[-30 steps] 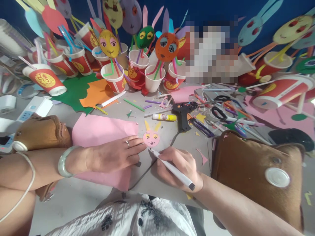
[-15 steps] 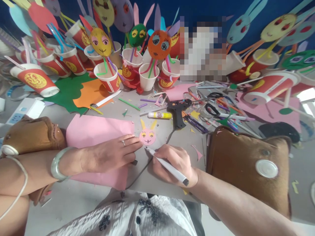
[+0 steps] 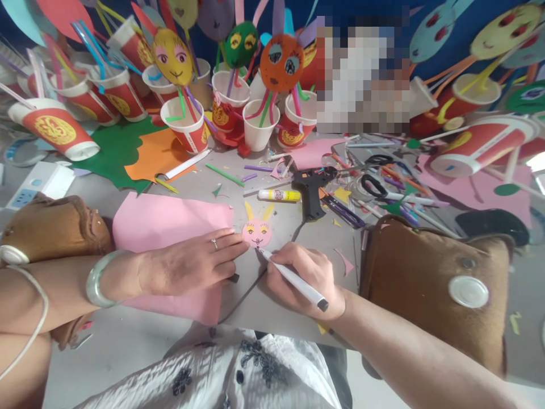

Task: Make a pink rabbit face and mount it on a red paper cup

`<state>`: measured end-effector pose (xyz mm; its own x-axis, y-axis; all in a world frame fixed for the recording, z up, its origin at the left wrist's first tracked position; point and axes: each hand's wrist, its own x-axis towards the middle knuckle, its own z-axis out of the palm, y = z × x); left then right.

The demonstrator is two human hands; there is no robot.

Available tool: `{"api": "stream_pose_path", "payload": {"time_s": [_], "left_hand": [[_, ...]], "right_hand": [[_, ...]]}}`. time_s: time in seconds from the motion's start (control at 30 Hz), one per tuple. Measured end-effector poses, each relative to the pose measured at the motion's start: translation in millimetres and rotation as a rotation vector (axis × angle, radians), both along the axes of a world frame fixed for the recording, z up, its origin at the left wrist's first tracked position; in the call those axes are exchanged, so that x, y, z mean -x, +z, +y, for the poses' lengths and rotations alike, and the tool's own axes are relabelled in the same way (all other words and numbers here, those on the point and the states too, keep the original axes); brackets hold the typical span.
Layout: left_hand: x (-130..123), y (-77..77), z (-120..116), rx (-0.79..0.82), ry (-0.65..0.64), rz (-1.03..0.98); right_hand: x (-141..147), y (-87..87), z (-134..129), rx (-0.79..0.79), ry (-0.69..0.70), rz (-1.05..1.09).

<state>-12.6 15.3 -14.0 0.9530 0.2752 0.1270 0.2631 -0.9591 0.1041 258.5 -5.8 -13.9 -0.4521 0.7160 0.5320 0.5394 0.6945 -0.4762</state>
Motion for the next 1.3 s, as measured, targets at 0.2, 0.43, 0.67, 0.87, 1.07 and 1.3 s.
{"api": "stream_pose_path", "payload": {"time_s": [0.2, 0.43, 0.67, 0.87, 1.07, 1.3], "left_hand": [[-1.7, 4.3, 1.1, 0.014, -0.002, 0.007], [-0.8, 2.6, 0.5, 0.025, -0.001, -0.008], [-2.7, 4.2, 1.0, 0.037, -0.003, -0.021], [-6.1, 7.9, 3.6, 0.019, 0.009, -0.030], [-6.2, 8.4, 3.1, 0.037, 0.011, -0.034], [-6.5, 3.0, 4.1, 0.045, 0.006, -0.046]], "right_hand": [[-0.6, -0.1, -1.8, 0.022, -0.017, -0.006], [-0.1, 0.4, -1.6, 0.036, 0.004, -0.004], [-0.9, -0.6, -2.8, 0.049, 0.019, -0.005], [0.8, 0.5, -2.5, 0.035, 0.041, 0.009], [1.6, 2.4, -4.4, 0.056, 0.023, -0.012], [1.0, 2.2, -2.2, 0.035, 0.063, 0.004]]}}
